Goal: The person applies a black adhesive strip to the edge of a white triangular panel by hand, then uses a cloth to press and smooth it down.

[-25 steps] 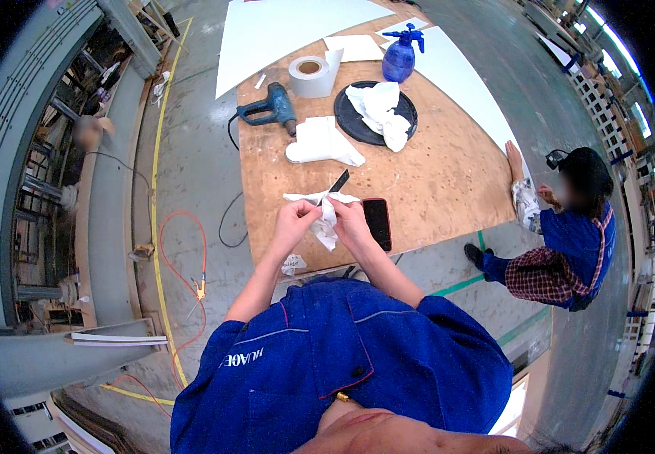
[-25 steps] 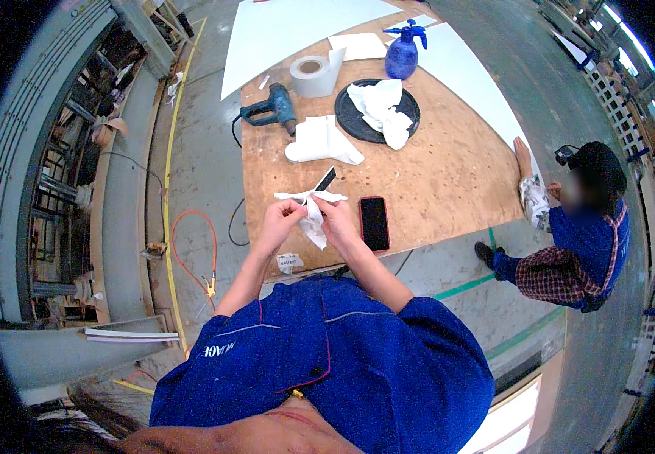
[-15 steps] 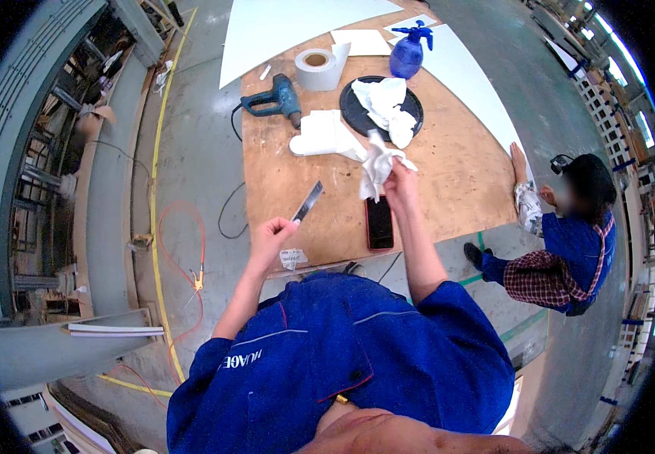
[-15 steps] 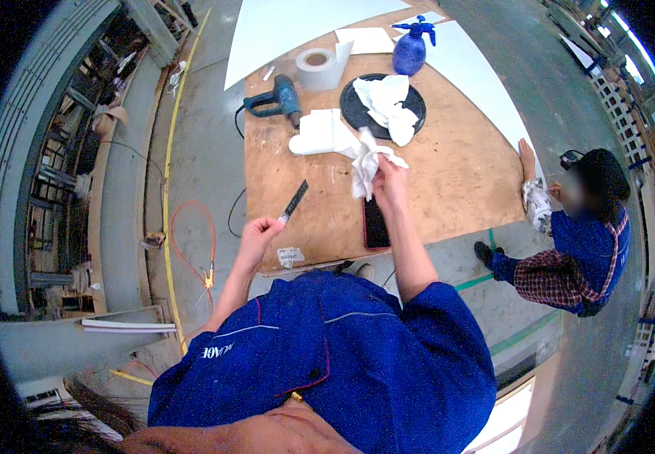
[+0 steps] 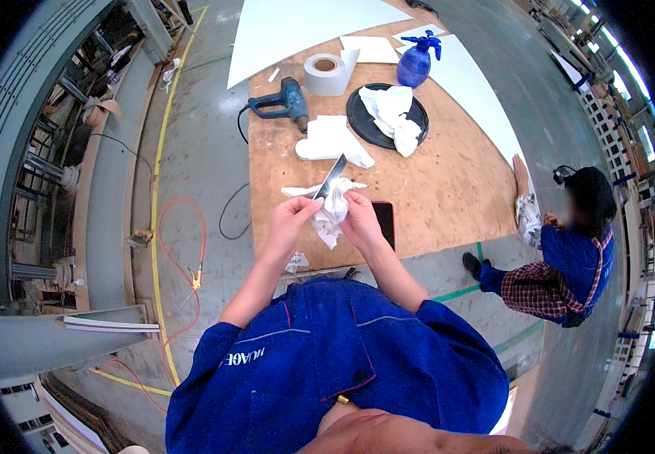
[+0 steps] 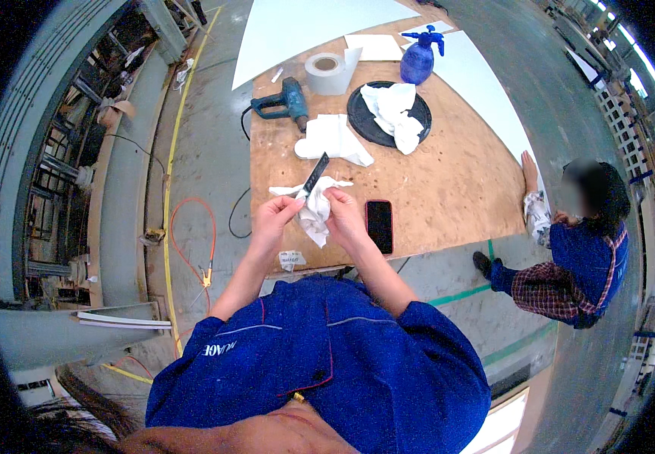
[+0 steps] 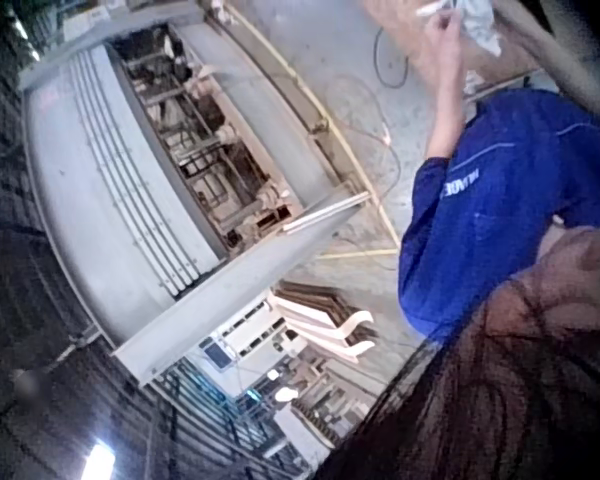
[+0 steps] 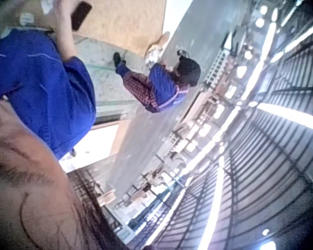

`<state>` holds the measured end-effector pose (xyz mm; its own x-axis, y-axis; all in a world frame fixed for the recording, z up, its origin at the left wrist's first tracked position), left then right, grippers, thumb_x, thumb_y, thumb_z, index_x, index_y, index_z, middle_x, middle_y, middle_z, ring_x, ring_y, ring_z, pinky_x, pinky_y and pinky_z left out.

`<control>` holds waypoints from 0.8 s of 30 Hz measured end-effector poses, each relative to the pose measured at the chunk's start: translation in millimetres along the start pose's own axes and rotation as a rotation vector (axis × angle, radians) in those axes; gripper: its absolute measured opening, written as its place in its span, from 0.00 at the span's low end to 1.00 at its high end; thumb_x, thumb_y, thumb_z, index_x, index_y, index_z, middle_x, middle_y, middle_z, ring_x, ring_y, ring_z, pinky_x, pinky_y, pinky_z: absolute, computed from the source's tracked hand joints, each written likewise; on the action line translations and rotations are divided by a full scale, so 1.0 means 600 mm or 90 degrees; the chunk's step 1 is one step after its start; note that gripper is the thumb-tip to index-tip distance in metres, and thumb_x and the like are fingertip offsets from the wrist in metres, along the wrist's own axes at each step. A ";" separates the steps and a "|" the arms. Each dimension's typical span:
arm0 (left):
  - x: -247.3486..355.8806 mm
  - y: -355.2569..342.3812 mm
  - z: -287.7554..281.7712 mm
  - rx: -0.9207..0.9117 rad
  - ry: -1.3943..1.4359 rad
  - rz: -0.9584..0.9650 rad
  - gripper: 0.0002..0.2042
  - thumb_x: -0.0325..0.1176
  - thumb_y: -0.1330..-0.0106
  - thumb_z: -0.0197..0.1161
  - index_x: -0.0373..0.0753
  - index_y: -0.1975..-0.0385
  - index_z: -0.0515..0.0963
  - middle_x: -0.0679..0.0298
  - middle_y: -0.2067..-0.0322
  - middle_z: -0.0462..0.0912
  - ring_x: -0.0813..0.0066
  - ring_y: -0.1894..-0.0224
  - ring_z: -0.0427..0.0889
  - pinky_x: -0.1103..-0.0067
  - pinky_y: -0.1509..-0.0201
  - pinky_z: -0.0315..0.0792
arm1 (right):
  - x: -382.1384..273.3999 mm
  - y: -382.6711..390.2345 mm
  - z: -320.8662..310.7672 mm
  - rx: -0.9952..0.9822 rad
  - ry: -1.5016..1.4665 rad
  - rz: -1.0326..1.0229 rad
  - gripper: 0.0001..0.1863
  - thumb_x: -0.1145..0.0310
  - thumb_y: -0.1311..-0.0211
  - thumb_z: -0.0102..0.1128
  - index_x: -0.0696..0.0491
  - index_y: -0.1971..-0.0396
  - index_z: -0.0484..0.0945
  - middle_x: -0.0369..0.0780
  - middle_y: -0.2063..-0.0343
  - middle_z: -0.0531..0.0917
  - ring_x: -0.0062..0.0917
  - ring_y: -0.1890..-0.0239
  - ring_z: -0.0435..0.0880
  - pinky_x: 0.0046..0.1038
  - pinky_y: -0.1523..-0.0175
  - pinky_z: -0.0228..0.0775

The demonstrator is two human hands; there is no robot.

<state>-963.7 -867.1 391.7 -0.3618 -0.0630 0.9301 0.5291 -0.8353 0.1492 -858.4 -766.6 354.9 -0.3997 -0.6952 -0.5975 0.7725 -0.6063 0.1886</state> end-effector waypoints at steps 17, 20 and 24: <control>-0.036 0.006 0.004 -0.078 -0.199 0.029 0.05 0.27 0.45 0.60 0.35 0.80 0.74 0.70 0.82 0.75 0.88 0.79 0.70 0.88 0.76 0.62 | -0.003 0.033 0.018 0.021 0.098 -0.034 0.06 0.75 0.45 0.55 0.59 0.68 0.76 0.37 0.70 0.80 0.18 0.70 0.78 0.19 0.67 0.68; -0.028 0.012 0.011 -0.079 -0.186 0.018 0.05 0.27 0.45 0.60 0.35 0.80 0.74 0.71 0.82 0.75 0.88 0.79 0.69 0.88 0.76 0.62 | -0.004 0.035 0.017 0.049 0.112 -0.046 0.06 0.75 0.46 0.56 0.60 0.69 0.76 0.37 0.71 0.80 0.17 0.71 0.78 0.19 0.68 0.68; -0.014 0.025 0.012 -0.066 -0.176 -0.005 0.05 0.27 0.45 0.60 0.35 0.80 0.74 0.71 0.82 0.74 0.89 0.79 0.68 0.88 0.75 0.62 | -0.005 0.038 0.019 0.030 0.115 -0.037 0.07 0.74 0.46 0.56 0.60 0.68 0.76 0.38 0.71 0.80 0.18 0.71 0.78 0.19 0.68 0.68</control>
<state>-947.2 -874.9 388.4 -0.1349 0.0826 0.9874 0.4409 -0.8874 0.1345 -845.2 -783.1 370.0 -0.3447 -0.5804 -0.7378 0.7246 -0.6642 0.1839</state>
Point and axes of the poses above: each hand's wrist, its own y-axis away from the middle knuckle, its own z-axis out of the palm, x = y × z, the point moved 1 cm from there along -y, towards the middle knuckle
